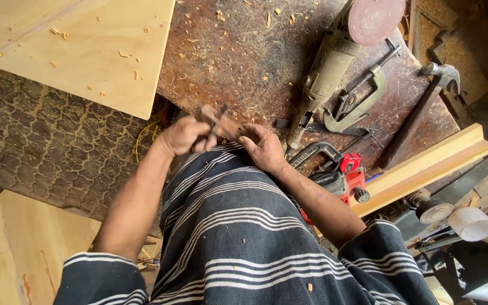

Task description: Measuring, marking, and assembling wooden boards in a workshop.

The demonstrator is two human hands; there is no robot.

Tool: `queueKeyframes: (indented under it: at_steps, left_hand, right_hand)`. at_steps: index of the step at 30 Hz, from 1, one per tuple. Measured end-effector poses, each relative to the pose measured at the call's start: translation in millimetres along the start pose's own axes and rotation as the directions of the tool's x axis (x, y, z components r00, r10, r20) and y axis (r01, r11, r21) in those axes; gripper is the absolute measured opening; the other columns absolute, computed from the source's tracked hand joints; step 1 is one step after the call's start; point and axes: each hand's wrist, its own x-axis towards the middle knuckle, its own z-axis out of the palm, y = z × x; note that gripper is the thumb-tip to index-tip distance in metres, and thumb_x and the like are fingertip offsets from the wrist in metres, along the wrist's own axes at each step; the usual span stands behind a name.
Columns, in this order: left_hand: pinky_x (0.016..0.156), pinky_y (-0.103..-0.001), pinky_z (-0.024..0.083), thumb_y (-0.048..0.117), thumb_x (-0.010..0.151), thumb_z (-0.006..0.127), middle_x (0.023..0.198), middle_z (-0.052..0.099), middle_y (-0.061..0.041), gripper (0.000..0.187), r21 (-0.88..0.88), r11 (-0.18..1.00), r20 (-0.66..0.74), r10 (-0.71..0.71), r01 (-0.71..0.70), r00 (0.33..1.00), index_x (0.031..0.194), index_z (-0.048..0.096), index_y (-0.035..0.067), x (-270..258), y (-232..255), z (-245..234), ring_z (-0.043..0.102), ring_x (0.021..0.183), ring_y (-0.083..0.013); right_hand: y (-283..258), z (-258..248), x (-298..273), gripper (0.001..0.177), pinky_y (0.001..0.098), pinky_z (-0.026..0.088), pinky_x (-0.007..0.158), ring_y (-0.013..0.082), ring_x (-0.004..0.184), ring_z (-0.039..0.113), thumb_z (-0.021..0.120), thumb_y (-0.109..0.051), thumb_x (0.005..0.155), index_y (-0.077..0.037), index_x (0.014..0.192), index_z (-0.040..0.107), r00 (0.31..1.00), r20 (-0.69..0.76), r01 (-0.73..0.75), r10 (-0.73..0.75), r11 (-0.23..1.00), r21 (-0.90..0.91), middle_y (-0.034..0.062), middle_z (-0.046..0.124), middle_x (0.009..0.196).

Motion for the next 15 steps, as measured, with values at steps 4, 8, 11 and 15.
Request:
queueKeyframes:
  at_steps: [4,8,11,15]
  left_hand:
    - [0.039,-0.024,0.039,0.014,0.102,0.053,0.066,0.069,-0.012,0.031,0.139,0.979,-0.204,-0.119,0.149,0.972,0.085,0.07,-0.006,23,-29,-36,0.049,0.043,-0.0091]
    - [0.039,-0.024,0.041,0.013,0.097,0.053,0.065,0.066,-0.011,0.025,0.082,0.991,-0.207,-0.083,0.102,0.975,0.093,0.074,0.002,-5,-2,11,0.05,0.042,-0.0087]
    - [0.042,-0.024,0.044,0.013,0.1,0.053,0.071,0.07,-0.012,0.024,0.052,0.999,-0.158,0.001,0.008,0.987,0.091,0.07,-0.002,-16,14,24,0.055,0.047,-0.0095]
    - [0.041,-0.026,0.047,0.007,0.092,0.052,0.078,0.07,-0.011,0.018,-0.059,0.998,-0.181,-0.049,0.038,0.982,0.096,0.066,-0.002,-27,17,47,0.064,0.055,-0.0112]
  right_hand:
    - [10,5,-2,0.048,0.0361,0.056,0.099,0.0244,0.115,0.072,0.072,-0.02,0.095,-0.002,0.137,0.058,0.999,-0.032,0.039,-0.035,0.99,0.137,0.0152,0.072,0.124]
    - [-25,-6,-4,0.058,0.0368,0.057,0.093,0.0272,0.108,0.069,0.078,-0.02,0.087,-0.001,0.137,0.055,0.965,-0.106,0.243,-0.239,0.97,0.022,0.0193,0.067,0.123]
    - [-34,0,0,0.06,0.0358,0.059,0.096,0.0276,0.113,0.069,0.08,-0.02,0.085,-0.004,0.137,0.055,0.936,-0.141,0.338,-0.322,0.935,0.109,0.0191,0.063,0.128]
    - [-36,7,1,0.048,0.0388,0.058,0.101,0.0316,0.12,0.069,0.077,-0.008,0.086,-0.006,0.132,0.063,0.795,-0.234,0.564,-0.56,0.824,-0.053,0.0166,0.069,0.129]
